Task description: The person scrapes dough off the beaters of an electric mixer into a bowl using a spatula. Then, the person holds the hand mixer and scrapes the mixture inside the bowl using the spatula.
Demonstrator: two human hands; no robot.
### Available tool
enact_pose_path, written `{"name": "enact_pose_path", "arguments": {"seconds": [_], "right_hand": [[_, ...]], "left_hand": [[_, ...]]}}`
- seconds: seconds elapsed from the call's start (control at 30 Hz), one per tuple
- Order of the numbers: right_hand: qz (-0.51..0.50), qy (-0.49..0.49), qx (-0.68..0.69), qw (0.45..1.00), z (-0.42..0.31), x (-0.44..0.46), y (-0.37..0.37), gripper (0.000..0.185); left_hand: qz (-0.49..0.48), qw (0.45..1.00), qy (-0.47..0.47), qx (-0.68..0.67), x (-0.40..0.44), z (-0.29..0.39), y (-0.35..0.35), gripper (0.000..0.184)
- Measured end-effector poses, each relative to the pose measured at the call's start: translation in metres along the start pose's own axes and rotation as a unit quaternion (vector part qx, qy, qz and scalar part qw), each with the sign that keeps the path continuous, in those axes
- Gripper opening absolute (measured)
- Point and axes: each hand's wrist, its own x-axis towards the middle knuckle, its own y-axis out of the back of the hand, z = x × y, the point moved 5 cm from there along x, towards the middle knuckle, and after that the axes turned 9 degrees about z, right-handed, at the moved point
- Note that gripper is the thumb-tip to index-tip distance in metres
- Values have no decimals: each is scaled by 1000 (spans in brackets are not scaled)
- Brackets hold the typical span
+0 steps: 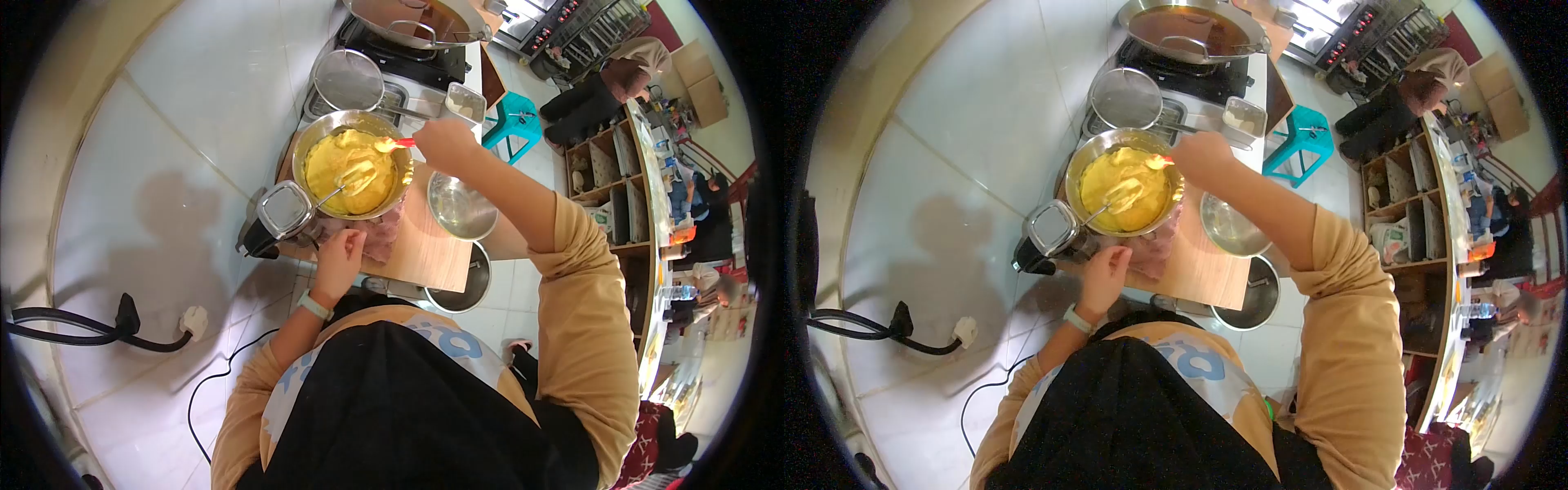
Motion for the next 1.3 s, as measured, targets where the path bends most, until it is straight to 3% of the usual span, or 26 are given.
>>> {"name": "enact_pose_path", "arguments": {"seconds": [0.03,0.07,0.1,0.2,0.5,0.73,0.8,0.93,1.0,1.03,1.2,1.3], "right_hand": [[-13,16,-19,1000,1,4,2,13],[-16,25,-29,999,4,7,0,13],[-19,35,-39,998,7,9,-5,13],[-29,45,-41,998,10,7,-5,15],[-53,-18,33,998,-4,-13,-9,17],[-101,-56,133,984,-7,-22,16,16],[-158,-75,161,971,-1,-20,-5,20],[-235,-198,304,902,14,-29,-15,27],[-116,-127,302,938,20,-20,-13,27],[-54,-89,301,948,22,-15,-11,28],[24,-78,229,970,19,1,-27,25],[120,-39,218,968,9,4,-27,23]], "left_hand": [[-43,971,149,-182,5,-8,-10,37],[-85,886,288,-353,7,-12,-24,38],[-123,750,410,-503,4,-12,-39,39],[-45,723,299,-621,22,-23,-56,42],[14,664,341,-666,28,-25,-59,33],[21,659,341,-670,28,-26,-62,36],[14,652,338,-678,26,-28,-63,37],[-112,721,298,-615,12,-30,-51,40],[-194,763,302,-538,-4,-30,-37,42],[-191,774,306,-521,-8,-35,-33,43],[-164,830,335,-415,-31,-55,-3,47],[-182,921,286,-192,-50,-94,12,60]]}}
